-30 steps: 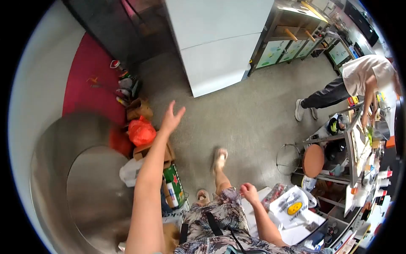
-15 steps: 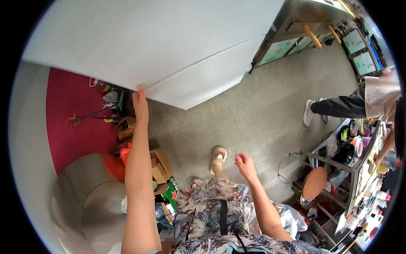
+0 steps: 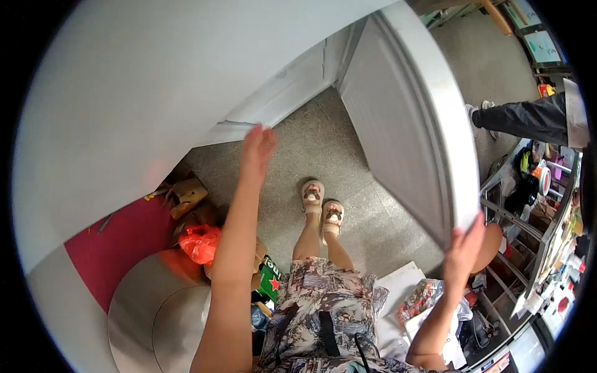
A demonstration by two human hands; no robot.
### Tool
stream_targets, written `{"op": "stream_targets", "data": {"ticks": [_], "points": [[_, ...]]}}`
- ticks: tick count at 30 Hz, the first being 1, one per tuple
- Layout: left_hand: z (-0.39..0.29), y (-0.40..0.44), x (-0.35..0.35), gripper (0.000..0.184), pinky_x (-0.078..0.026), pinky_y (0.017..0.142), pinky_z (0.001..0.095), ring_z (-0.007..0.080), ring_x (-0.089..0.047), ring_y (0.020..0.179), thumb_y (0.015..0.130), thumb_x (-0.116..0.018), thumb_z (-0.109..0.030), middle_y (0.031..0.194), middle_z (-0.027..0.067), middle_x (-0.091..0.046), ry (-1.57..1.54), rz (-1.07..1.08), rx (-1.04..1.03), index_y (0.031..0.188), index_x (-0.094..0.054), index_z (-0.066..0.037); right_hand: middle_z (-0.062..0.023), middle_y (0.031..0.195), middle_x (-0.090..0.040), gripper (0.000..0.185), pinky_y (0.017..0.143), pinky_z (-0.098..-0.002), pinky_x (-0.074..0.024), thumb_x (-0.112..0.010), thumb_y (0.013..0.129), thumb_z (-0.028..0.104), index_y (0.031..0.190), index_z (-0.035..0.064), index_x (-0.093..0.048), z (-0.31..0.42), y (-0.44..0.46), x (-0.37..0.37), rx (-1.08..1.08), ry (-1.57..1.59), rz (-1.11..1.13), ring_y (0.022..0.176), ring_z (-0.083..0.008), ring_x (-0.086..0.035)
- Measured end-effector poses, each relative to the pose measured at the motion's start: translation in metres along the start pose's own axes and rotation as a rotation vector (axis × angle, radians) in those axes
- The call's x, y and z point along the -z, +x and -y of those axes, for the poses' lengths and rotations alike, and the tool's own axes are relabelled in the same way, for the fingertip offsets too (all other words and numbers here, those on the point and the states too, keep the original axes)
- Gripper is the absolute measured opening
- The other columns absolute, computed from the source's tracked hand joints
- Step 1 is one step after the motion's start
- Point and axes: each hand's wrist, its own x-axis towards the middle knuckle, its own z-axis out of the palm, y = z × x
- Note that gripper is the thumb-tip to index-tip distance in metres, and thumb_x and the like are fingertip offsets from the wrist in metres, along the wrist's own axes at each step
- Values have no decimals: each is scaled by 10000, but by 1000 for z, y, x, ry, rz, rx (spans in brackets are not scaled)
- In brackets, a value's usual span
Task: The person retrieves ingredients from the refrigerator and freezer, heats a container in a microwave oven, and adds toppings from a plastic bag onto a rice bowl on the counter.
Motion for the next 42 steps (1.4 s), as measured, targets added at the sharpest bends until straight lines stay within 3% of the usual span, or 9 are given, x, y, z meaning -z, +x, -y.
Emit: {"op": "stream_targets", "data": {"ticks": [4,10,14,23,28,30,34,36,42], "points": [[13,133,-15,203,-456,1017,529,342,-573,1049,858,-607,-66,1130,179,-543,-540,-212,70,1030,-517,-5,-232,1283,-503,849,1015,-461,-367,-276,955,690,1401,-22,-400,-40,55,4,-38,-48,-143,1211,-367,-480],[49,201,-10,222,-460,1015,527,356,-602,936,804,-563,-12,1053,219,-576,-530,-239,241,1003,-508,71,-215,1331,-504,889,1061,-411,-324,-267,939,722,1371,-34,-449,-64,80,-4,9,95,-246,1255,-328,-471],[67,222,-6,227,-432,1040,533,329,-559,1069,813,-536,-8,1107,194,-535,-628,-288,264,1026,-488,54,-206,1402,-458,916,1109,-410,-275,-265,933,730,1400,-43,-422,-75,79,-3,-17,134,-259,1318,-310,-423],[112,230,3,249,-476,1028,484,327,-590,1037,755,-504,76,1057,145,-615,-720,-112,-129,993,-567,41,-183,1435,-432,1031,1114,-399,-286,-254,854,827,1436,-13,-390,-99,96,-9,-40,229,-281,1324,-281,-412],[140,175,-7,400,-485,1046,462,344,-550,1160,716,-478,132,1157,153,-590,-773,-169,-17,1102,-544,52,-236,1426,-439,875,1149,-477,-304,-232,964,677,1393,-66,-403,-45,104,-9,103,60,-557,1343,-350,-419],[153,147,-16,443,-475,1065,456,340,-541,1185,707,-455,163,1194,161,-574,-820,-85,-43,1132,-528,61,-255,1360,-499,720,1143,-498,-325,-259,1013,560,1333,-49,-472,-21,96,-21,373,182,-629,1314,-349,-462],[167,107,-26,458,-476,1068,434,325,-544,1188,736,-451,190,1230,161,-566,-703,-216,44,1168,-525,56,-215,1255,-579,527,1018,-500,-426,-348,1014,470,1176,21,-571,84,92,-98,387,635,-380,1169,-353,-561],[174,96,-23,463,-479,1063,428,320,-548,1185,750,-451,194,1240,162,-566,-725,-245,82,1182,-525,49,-215,1173,-613,305,952,-443,-446,-519,984,260,1108,-4,-609,127,112,-125,407,602,-84,1101,-331,-590],[205,105,5,430,-486,1031,383,280,-562,1168,824,-479,131,1243,142,-575,-907,-64,211,1231,-532,2,-132,1081,-671,170,848,-417,-511,-557,906,49,1029,-13,-657,232,139,-245,531,800,325,979,-346,-635]]}}
